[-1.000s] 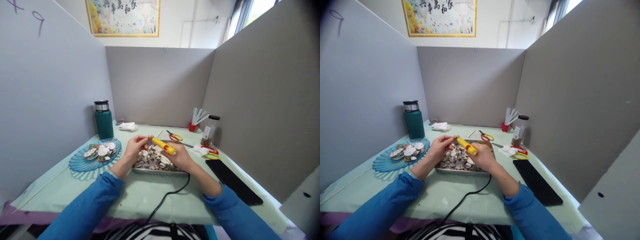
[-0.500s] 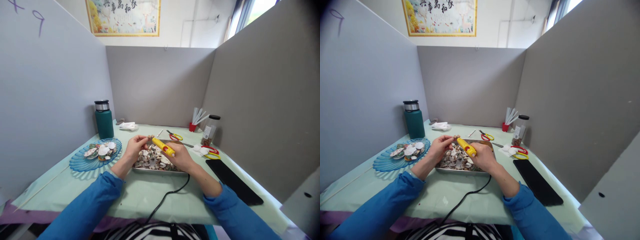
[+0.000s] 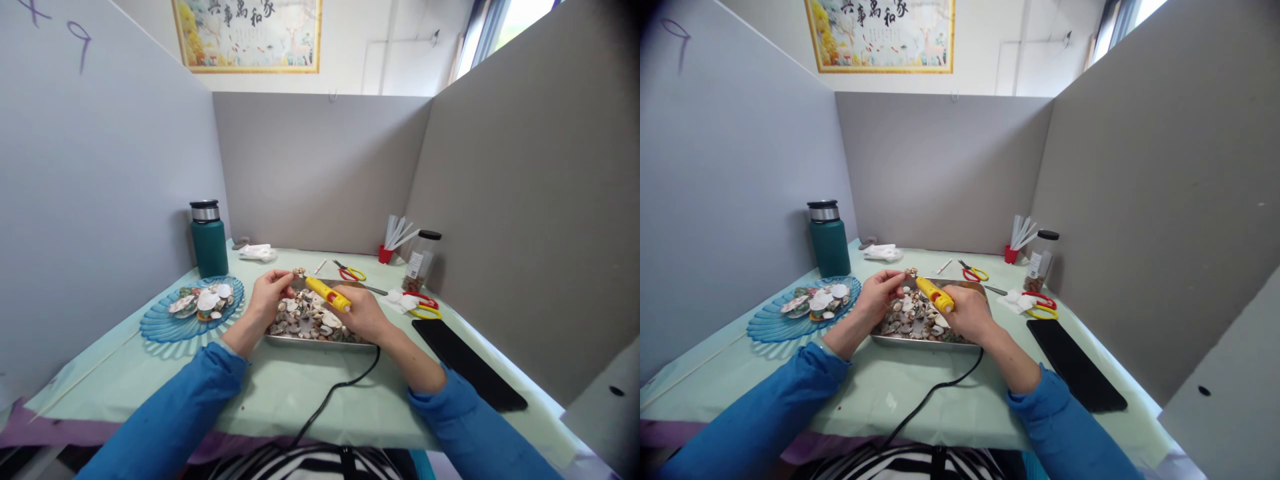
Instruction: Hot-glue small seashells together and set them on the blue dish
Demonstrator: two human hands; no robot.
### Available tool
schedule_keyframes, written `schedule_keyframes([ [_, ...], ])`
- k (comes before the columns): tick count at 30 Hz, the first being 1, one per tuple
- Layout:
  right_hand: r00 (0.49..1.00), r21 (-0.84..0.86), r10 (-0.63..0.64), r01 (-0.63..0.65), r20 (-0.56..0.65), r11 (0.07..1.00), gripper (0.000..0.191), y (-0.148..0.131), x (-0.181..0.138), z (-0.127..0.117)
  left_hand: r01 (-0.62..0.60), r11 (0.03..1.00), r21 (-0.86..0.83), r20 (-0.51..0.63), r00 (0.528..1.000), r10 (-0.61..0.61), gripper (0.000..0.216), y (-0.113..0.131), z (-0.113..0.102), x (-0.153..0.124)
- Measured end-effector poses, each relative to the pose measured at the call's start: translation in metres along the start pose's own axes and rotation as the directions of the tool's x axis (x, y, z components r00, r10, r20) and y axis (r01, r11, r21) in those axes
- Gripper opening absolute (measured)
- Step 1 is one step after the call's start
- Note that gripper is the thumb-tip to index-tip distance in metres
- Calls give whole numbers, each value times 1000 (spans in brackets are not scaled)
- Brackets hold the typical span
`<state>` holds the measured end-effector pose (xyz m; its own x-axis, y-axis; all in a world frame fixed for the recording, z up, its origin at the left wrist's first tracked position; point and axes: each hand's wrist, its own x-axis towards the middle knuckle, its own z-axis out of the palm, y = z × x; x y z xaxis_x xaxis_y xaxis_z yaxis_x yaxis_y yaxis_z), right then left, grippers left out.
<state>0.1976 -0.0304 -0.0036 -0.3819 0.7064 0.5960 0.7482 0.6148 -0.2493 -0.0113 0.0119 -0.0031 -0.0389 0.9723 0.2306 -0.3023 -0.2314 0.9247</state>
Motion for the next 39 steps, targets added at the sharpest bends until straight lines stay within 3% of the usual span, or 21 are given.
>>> schedule_keyframes([
  [5,979,-175,138,-111,151,978,21,7,2,0,2,1000,12,21,1000,-2,29,-2,-2,1],
  [8,950,-244,184,-122,251,962,35,9,1,0,16,1000,7,65,998,-16,29,-3,-2,1],
  [13,907,-171,117,-50,405,984,47,11,1,-12,52,999,13,147,988,-54,29,-4,-3,1],
  [15,929,-108,76,-40,361,993,42,11,3,-18,55,998,14,178,982,-56,29,-3,-2,-1],
  [18,994,34,37,-40,99,999,29,8,6,-20,59,998,33,228,972,-65,29,-2,0,-4],
  [20,997,146,12,-1,-74,989,23,3,8,-16,66,997,45,264,962,-76,27,0,2,-7],
  [22,987,212,-12,46,-159,976,24,-1,8,-10,66,997,48,292,953,-77,26,1,3,-9],
  [29,979,238,-38,86,-199,967,15,-14,7,7,70,995,76,419,903,-96,22,2,4,-11],
  [39,978,210,-38,81,-204,974,9,-15,9,9,99,993,66,461,879,-118,24,4,6,-12],
])
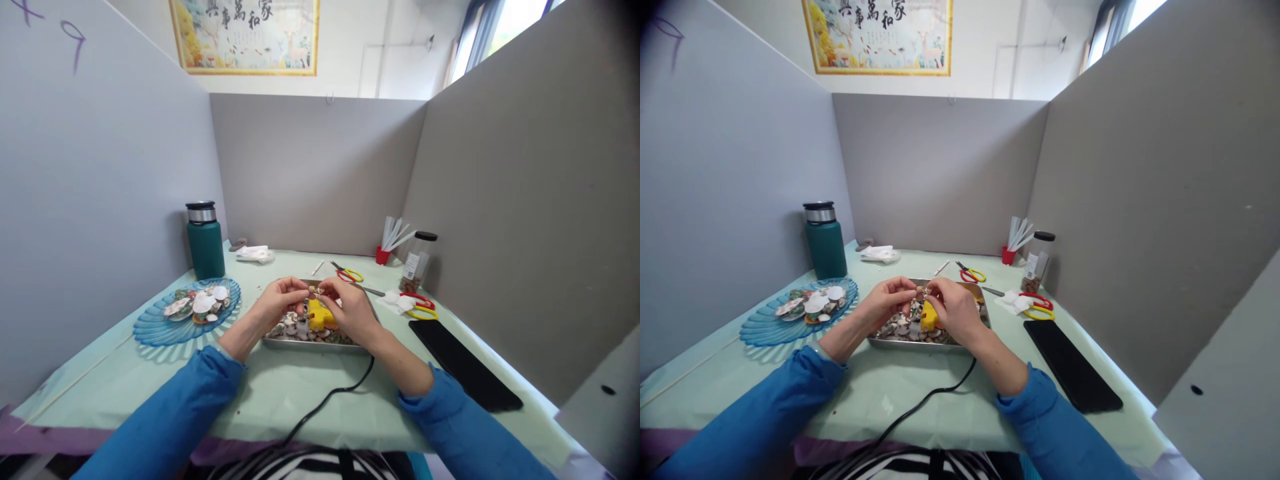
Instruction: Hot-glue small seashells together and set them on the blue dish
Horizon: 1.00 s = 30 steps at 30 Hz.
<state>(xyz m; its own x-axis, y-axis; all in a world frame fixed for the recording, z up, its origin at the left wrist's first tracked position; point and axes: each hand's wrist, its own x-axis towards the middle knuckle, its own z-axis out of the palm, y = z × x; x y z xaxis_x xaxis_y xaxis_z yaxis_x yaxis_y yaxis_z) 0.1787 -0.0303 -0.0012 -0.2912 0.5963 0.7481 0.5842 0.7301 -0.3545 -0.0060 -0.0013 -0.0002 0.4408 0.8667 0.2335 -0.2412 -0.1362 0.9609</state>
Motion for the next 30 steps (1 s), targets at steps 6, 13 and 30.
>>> schedule_keyframes([
  [6,1000,-17,0,0,2,1000,11,0,-1,0,-93,988,127,-72,992,102,29,2,2,-3],
  [13,1000,3,13,-13,0,1000,12,0,-1,-1,-125,974,190,-41,990,135,33,4,5,-4],
  [30,1000,98,23,-22,-4,995,12,-3,-2,0,-164,944,288,-27,983,179,30,4,7,-5],
])
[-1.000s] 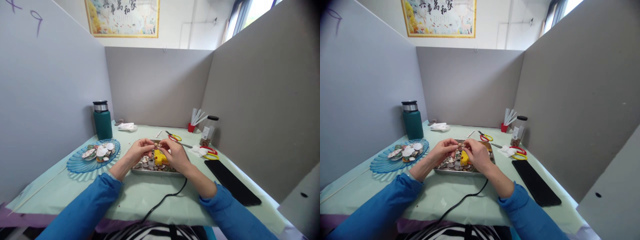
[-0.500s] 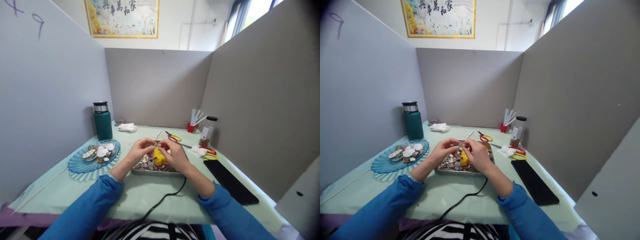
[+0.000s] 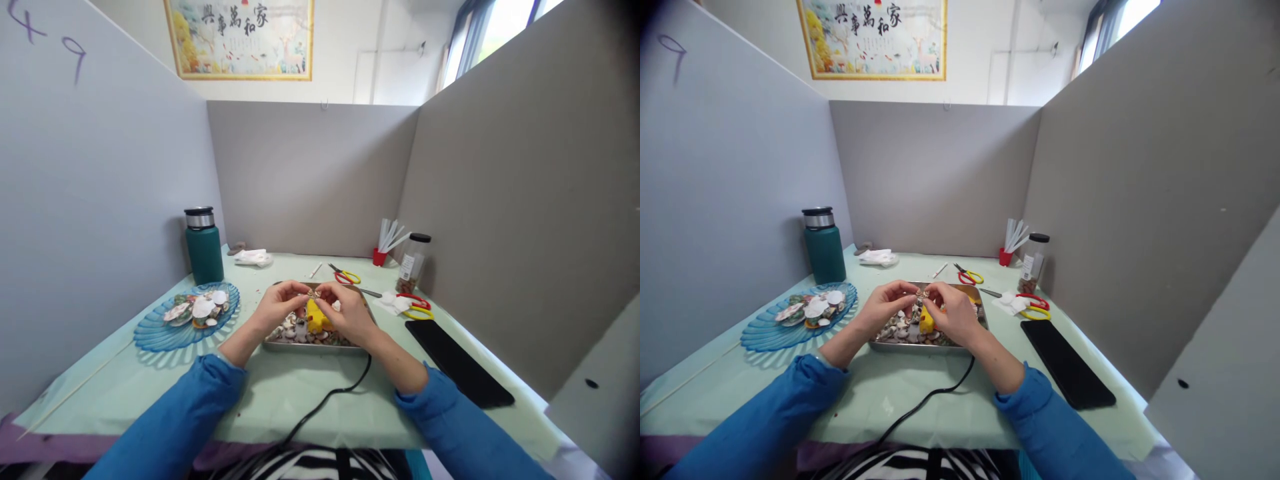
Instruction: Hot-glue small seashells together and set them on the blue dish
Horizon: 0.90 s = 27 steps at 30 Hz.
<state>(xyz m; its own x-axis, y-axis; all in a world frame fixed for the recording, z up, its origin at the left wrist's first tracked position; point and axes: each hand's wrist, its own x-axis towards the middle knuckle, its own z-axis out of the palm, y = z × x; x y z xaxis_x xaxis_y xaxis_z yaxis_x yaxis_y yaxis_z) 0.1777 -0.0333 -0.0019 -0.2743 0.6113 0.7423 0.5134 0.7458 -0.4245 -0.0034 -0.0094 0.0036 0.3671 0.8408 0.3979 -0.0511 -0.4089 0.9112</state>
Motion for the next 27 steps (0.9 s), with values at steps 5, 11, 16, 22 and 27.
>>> schedule_keyframes([
  [5,1000,-2,25,-25,-3,1000,14,0,-1,-1,10,1000,-4,47,999,-10,32,-1,2,0],
  [11,999,34,37,-37,-11,999,15,1,-1,0,9,999,-45,41,999,-7,40,0,3,-1],
  [16,1000,33,10,-10,2,999,16,0,-1,-1,16,1000,-19,12,1000,-16,33,0,4,-1],
  [22,1000,38,1,-1,-1,999,16,2,-1,0,2,1000,-15,18,1000,-2,33,-3,3,0],
  [27,999,21,-31,31,11,999,14,2,-2,-1,-4,1000,24,40,999,3,32,-4,1,-1],
])
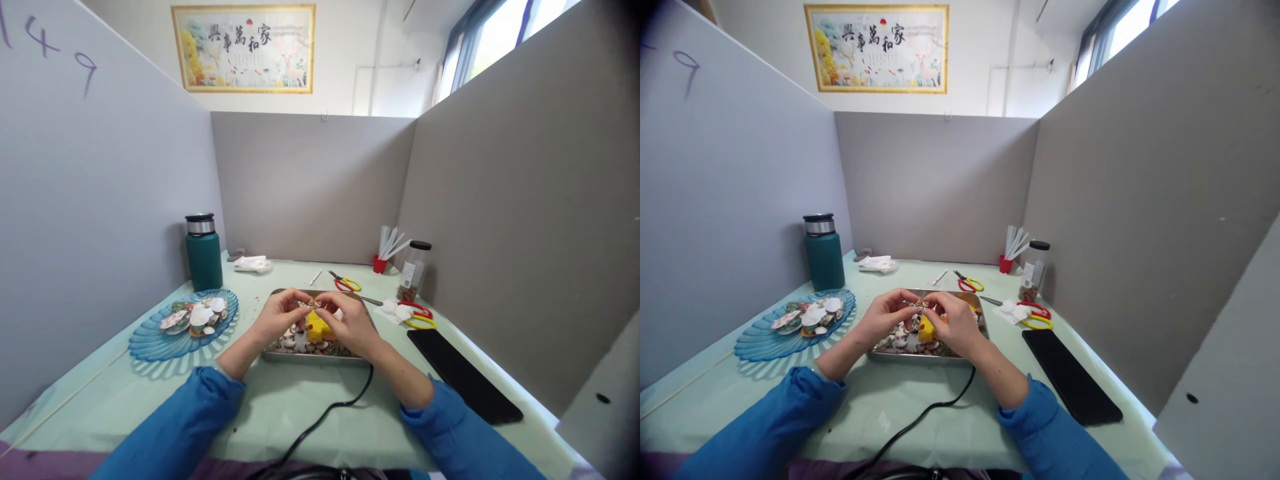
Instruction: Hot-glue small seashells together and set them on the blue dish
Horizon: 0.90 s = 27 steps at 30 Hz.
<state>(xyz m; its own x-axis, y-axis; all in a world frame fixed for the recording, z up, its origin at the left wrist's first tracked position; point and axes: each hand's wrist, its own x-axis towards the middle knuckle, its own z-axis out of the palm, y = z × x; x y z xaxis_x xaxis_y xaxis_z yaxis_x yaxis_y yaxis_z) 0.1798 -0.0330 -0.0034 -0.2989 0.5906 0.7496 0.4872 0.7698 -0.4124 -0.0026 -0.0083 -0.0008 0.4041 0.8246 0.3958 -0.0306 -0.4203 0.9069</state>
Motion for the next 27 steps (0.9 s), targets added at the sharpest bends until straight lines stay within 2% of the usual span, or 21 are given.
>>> schedule_keyframes([
  [6,1000,-10,-16,16,-4,1000,14,-1,0,0,-2,1000,1,-2,1000,2,30,3,2,0],
  [12,1000,-12,10,-11,-20,1000,17,-3,1,-1,-20,999,-36,5,1000,20,40,3,2,1],
  [18,1000,-10,-2,2,-23,1000,16,-4,0,-1,-9,1000,26,7,1000,9,30,0,0,1],
  [27,998,-15,-68,68,-4,998,14,-2,0,-2,-75,995,59,3,997,75,28,-1,-1,-1],
])
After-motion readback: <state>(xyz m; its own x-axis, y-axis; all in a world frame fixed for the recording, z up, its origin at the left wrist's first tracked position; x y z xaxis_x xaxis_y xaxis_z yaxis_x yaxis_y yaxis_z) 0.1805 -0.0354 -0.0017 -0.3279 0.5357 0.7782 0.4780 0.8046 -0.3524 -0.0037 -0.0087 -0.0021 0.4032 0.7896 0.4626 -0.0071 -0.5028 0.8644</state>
